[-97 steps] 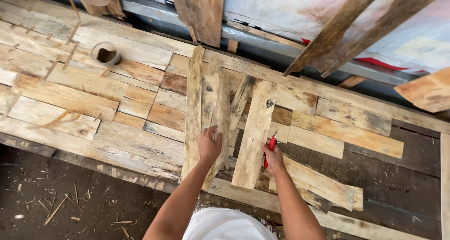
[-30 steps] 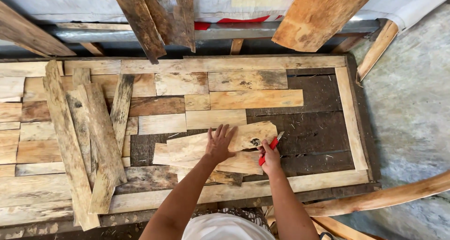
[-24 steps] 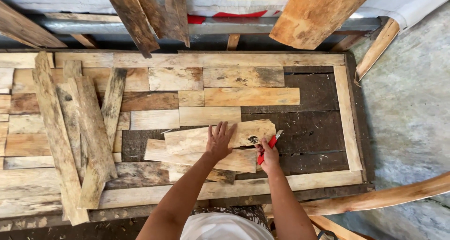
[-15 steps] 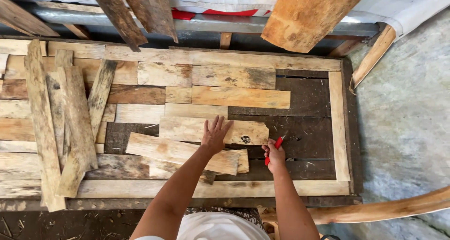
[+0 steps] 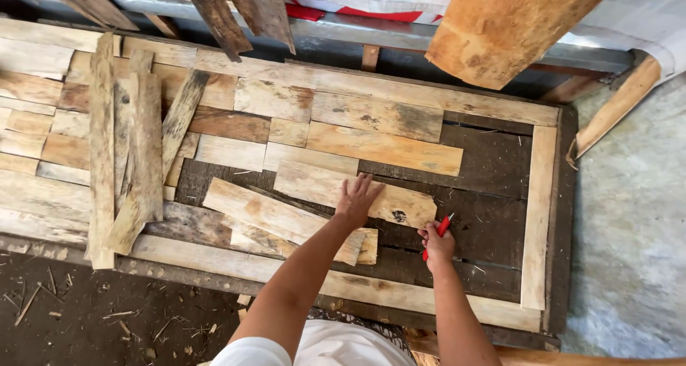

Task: Arranging and marking small wooden planks to fit into a wooden frame structure.

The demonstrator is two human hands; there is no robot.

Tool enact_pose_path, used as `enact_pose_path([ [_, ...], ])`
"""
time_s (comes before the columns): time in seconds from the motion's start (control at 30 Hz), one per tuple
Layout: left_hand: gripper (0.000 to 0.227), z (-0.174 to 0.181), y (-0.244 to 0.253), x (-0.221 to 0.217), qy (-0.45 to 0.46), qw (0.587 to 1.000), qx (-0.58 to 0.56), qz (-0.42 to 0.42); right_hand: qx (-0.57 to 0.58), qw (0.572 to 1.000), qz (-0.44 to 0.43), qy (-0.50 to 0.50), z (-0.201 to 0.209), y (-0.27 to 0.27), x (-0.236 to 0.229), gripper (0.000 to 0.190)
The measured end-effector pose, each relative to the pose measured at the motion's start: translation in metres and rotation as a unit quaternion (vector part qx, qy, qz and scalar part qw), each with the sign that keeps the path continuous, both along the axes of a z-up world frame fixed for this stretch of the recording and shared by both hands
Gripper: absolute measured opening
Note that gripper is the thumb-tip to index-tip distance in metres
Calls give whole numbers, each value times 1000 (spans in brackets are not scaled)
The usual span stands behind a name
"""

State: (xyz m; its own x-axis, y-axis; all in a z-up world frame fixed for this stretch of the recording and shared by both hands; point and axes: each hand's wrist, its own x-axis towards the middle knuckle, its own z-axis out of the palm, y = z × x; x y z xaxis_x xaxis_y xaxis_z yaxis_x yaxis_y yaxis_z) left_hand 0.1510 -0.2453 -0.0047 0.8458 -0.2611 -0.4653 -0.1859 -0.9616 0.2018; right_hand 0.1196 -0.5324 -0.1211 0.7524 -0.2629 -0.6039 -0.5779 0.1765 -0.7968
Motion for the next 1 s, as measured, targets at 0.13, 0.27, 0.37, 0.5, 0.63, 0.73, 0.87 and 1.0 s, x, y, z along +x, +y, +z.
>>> enact_pose_path([
  [0.13, 105, 0, -1, 0, 9, 1000, -17, 10, -6, 1000, 5, 3, -7, -7, -2, 19],
  [0.27, 109, 28, 2, 0, -12, 1000, -18, 9, 43, 998, -43, -9, -8, -7, 2, 21],
  [0.37, 123, 51, 6, 11, -31, 999, -25, 17, 79, 994, -79, -14, 18, 2, 6, 27],
  [0.5, 128, 71, 15, 33, -116, 989, -46, 73, 93, 994, -50, -31, 39, 22, 6, 32],
  [0.63, 122, 93, 26, 50, -229, 953, -141, 138, 91, 995, 7, -43, 54, 46, -1, 33],
  [0.73, 129, 111, 36, 63, -128, 876, -278, 372, 91, 993, 59, -47, 63, 62, -7, 35],
  [0.87, 94, 70, 54, 71, -145, 619, -500, 588, 103, 990, 94, -14, 72, 68, -12, 42],
  [1.0, 64, -15, 68, 62, -101, 411, -614, 666, 97, 991, 88, 7, 70, 69, -15, 41],
])
